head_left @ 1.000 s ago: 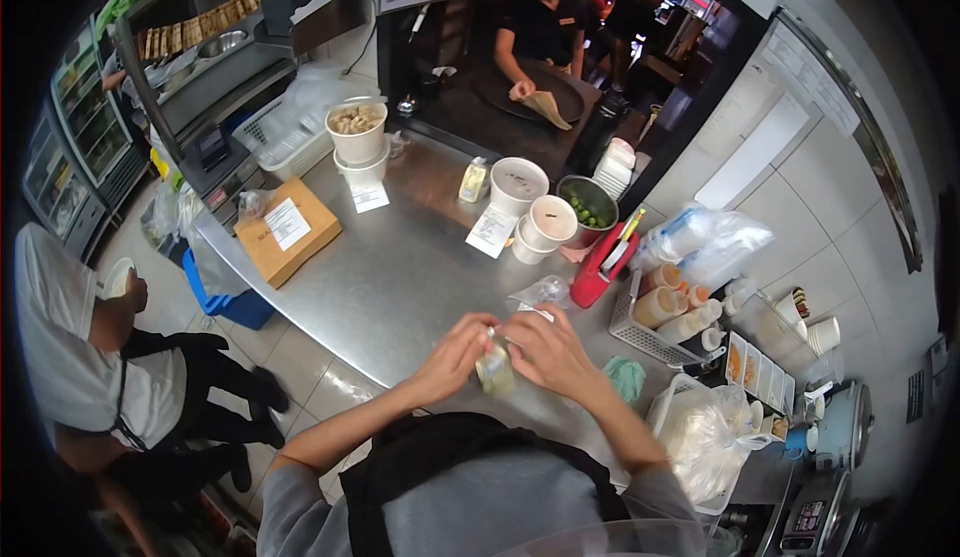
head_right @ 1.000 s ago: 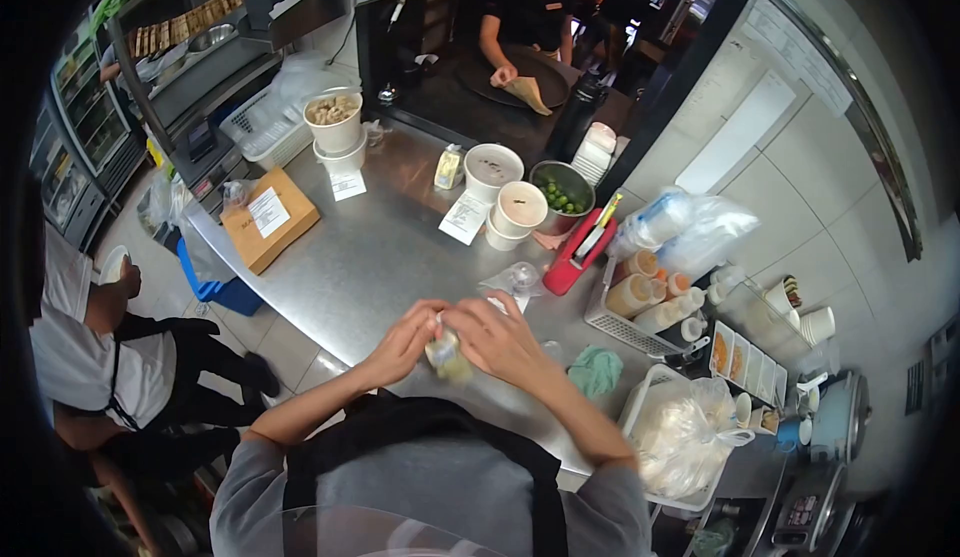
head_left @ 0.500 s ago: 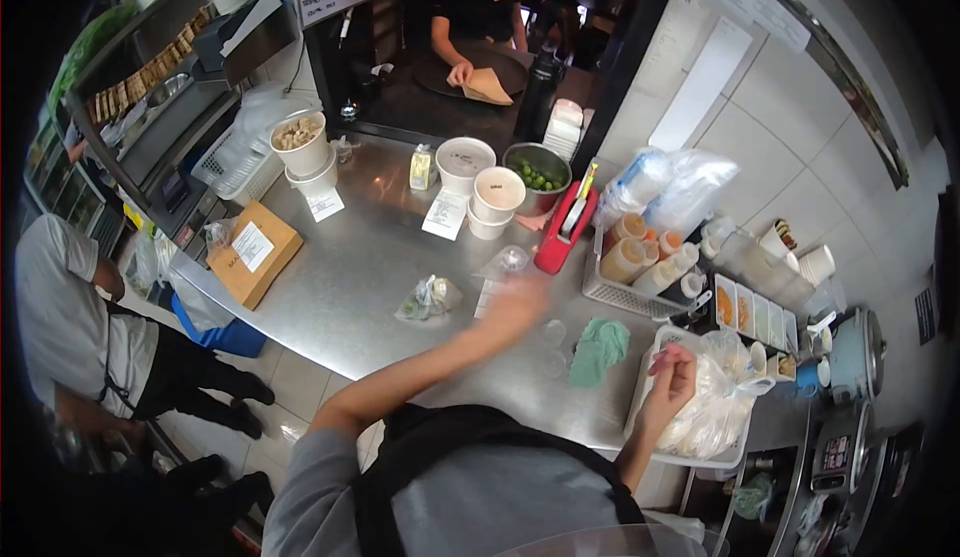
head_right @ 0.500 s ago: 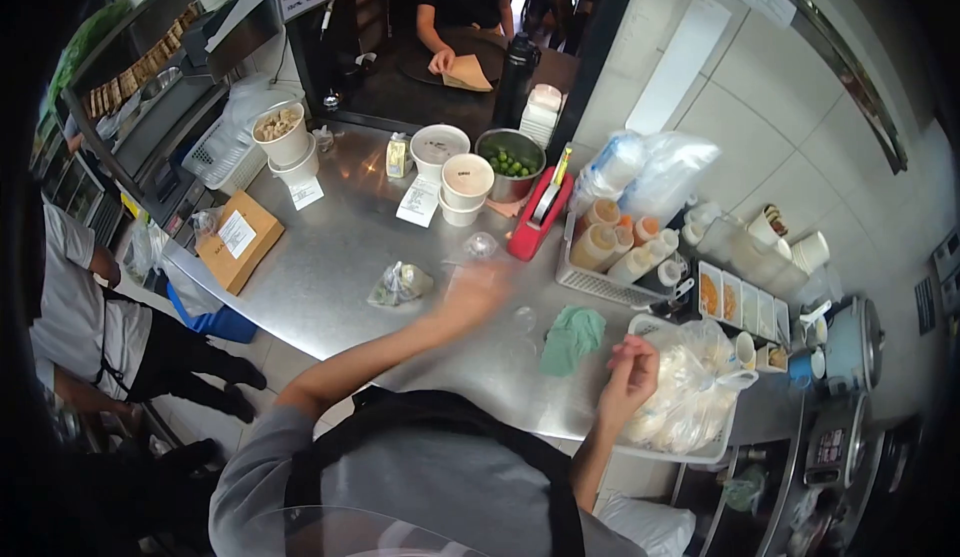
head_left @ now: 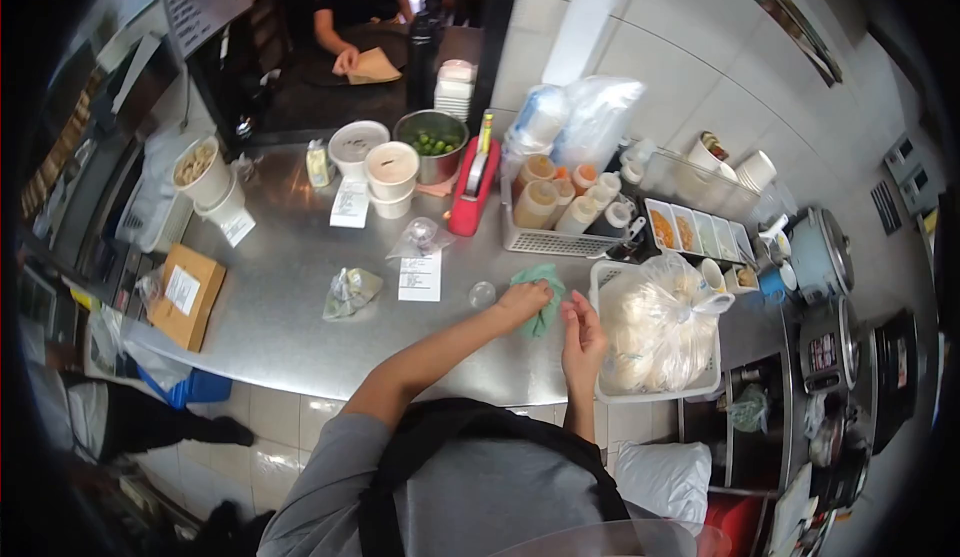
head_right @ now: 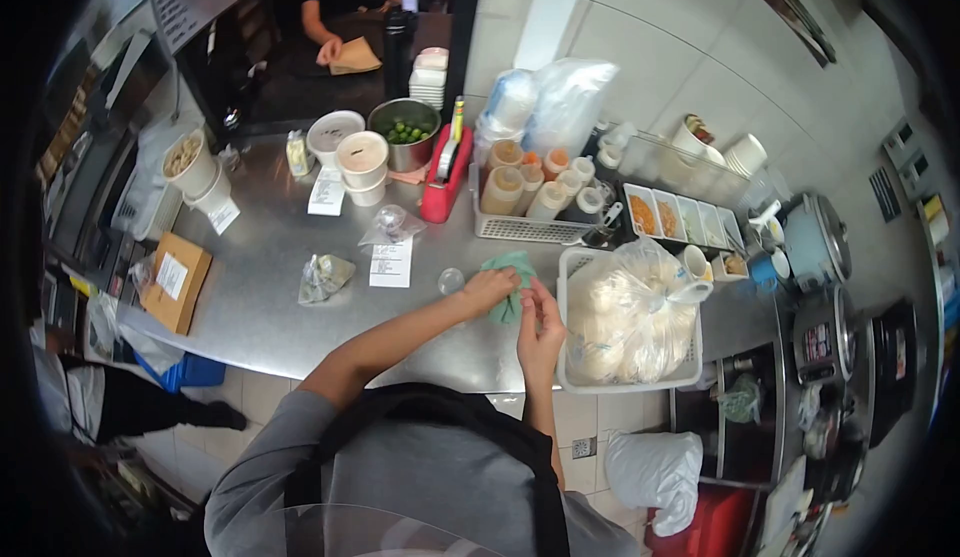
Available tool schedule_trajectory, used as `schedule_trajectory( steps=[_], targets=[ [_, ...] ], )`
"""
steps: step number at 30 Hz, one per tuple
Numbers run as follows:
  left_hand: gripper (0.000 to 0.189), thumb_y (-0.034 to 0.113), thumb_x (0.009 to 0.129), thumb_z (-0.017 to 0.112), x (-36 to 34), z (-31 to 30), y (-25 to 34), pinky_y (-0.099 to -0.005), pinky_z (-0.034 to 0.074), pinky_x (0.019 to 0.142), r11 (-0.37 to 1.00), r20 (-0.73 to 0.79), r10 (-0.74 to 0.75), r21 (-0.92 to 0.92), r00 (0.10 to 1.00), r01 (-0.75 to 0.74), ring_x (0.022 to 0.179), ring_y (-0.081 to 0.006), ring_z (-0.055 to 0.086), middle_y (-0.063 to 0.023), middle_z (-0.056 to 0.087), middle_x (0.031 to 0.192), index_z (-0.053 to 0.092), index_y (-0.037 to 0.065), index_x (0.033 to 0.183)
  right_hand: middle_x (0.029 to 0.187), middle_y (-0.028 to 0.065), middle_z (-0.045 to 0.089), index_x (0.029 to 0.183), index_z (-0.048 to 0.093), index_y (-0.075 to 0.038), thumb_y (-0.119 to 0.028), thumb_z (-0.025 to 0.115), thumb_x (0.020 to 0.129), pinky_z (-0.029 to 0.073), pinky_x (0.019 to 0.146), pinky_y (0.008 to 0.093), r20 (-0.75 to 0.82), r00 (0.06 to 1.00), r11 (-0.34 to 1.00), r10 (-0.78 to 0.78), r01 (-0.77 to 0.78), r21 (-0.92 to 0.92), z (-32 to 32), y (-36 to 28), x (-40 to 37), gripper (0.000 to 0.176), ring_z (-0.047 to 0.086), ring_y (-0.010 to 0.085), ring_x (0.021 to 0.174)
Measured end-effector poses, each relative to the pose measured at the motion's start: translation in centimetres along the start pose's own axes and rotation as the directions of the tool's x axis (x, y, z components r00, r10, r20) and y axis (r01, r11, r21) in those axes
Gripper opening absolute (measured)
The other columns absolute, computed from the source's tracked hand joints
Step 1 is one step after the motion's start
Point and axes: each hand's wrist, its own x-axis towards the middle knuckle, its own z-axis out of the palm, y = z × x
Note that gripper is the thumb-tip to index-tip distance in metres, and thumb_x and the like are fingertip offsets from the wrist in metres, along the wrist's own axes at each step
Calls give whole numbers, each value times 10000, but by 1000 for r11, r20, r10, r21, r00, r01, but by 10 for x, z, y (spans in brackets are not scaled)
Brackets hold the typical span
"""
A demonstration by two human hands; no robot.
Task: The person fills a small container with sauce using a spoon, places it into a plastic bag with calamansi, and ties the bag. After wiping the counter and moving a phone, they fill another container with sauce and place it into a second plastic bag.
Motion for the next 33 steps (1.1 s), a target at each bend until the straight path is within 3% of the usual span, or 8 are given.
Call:
schedule_trajectory(
  steps=[3,9,16,18,24,27,32,33],
  targets=[
    [177,94,773,550,-19,-19,-11,-406,500,762,996,82,-73,-52,994,77,989,-295,572,-113,590,981,613,46,931,1031,177,568,1185,500,45,-60,500,873,444,817,340,90,994,924,-58,87,-373,6,80,0,329,569,270,932],
    [206,71,832,560,-142,-158,-34,-385,437,882,897,-388,-287,-431,876,103,1015,-294,568,-111,582,1136,618,50,1028,1011,209,544,1022,587,10,-61,623,692,438,797,410,253,955,471,-156,297,-831,20,124,1,339,547,366,891],
    [117,94,858,592,-466,-265,-127,-228,471,672,584,-625,-780,-738,-15,339,823,-105,602,-38,655,907,655,32,935,678,172,627,699,624,-3,-96,618,657,485,628,422,16,997,596,-73,56,-801,19,146,24,103,623,324,639],
    [113,76,859,586,-564,-282,-152,-216,457,693,534,-599,-742,-800,-302,273,795,-88,588,-53,652,873,654,19,928,786,222,627,813,636,12,-168,550,752,472,676,460,44,989,431,-140,101,-897,15,155,19,209,606,392,739],
    [241,113,888,489,-819,-304,-269,-264,441,797,242,-482,-535,-874,-694,421,924,-162,591,-85,648,997,617,13,1065,1193,251,477,1220,499,-53,-114,474,788,390,908,442,84,996,217,-22,87,-972,48,162,3,437,469,400,1096],
    [271,116,870,491,-907,-333,-343,-315,425,887,120,-689,-335,-708,-643,696,998,-271,579,-166,614,1058,593,-10,1087,1207,252,459,1229,487,-62,-117,485,780,384,915,444,104,995,198,4,102,-975,135,132,-1,452,457,402,1107],
    [503,325,901,450,-961,-337,-455,-380,303,1027,83,-381,-529,-913,-758,400,1212,-336,421,-207,464,1286,437,-13,1274,1231,253,430,1244,468,-78,-121,502,767,374,926,447,198,980,188,24,191,-963,270,74,9,480,438,404,1125],
    [547,358,902,438,-975,-305,-496,-392,263,1052,-22,-451,-812,-612,-371,791,1251,-336,371,-217,401,1338,398,-18,1298,1236,254,424,1247,465,-81,-122,505,764,372,928,448,225,974,187,29,215,-958,290,63,14,486,434,404,1129]
  ],
)
